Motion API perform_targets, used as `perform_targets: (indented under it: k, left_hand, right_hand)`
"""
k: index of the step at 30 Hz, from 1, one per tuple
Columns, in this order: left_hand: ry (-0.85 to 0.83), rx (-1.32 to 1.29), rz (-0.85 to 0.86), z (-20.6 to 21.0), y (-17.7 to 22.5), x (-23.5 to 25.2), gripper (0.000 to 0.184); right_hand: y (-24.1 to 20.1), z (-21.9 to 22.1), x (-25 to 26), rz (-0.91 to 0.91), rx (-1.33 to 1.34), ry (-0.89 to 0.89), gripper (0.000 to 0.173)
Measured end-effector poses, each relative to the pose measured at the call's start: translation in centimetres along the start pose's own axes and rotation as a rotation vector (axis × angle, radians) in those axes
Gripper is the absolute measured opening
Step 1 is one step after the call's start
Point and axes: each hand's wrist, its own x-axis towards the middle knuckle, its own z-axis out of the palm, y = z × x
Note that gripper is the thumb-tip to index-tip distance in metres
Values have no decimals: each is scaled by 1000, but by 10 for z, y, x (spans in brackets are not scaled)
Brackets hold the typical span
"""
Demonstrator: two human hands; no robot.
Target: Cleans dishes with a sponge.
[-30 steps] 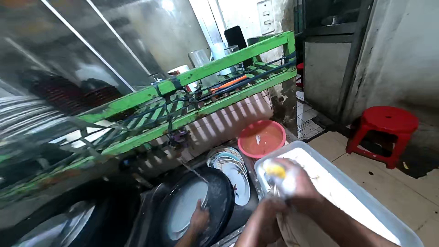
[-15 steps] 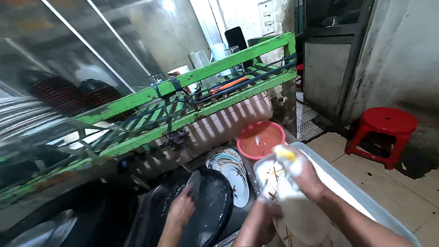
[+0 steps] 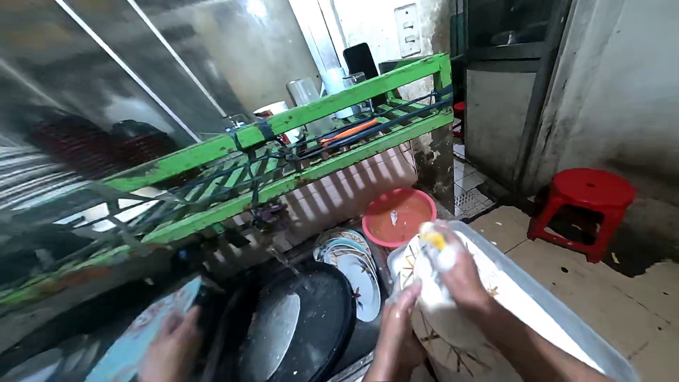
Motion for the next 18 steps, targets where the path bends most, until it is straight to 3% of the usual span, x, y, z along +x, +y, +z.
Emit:
perform_targets:
  k: [2, 4, 5, 7, 9, 11, 12, 15, 17, 18]
  left_hand:
    - [64, -127, 105, -2, 3, 17, 41]
    - [27, -344, 184, -15, 21, 31, 46]
    - [1, -433, 198, -25, 28, 34, 48]
    - [-5, -494, 179, -38, 35, 31, 50]
    - [52, -418, 94, -33, 25, 20, 43]
    - [144, -190, 26, -18, 8, 7, 23]
    - [157, -59, -1, -10, 2, 0, 23]
    - [-46, 71, -17, -9, -8, -7, 35]
    - [-77, 213, -117, 3, 26, -29, 39]
    - [-26, 325, -253, 33, 70, -54, 33]
  right_hand:
    - [-26, 19, -31, -118, -34, -122, 51]
    - [-25, 21, -50, -361, -85, -187, 44]
    - [-18, 14, -48, -388, -159, -252, 44]
    - [5, -6, -25, -265, -318, -326, 50]
    - [26, -17, 3, -84, -352, -282, 54]
    - [21, -11, 11, -37, -281, -177, 51]
    - [9, -4, 6, -72, -197, -162, 50]
    - [-16, 22, -14, -286, 37, -191, 46]
    - [-4, 15, -3, -177, 36, -214, 46]
    - [6, 6, 9, -72, -10, -168, 43]
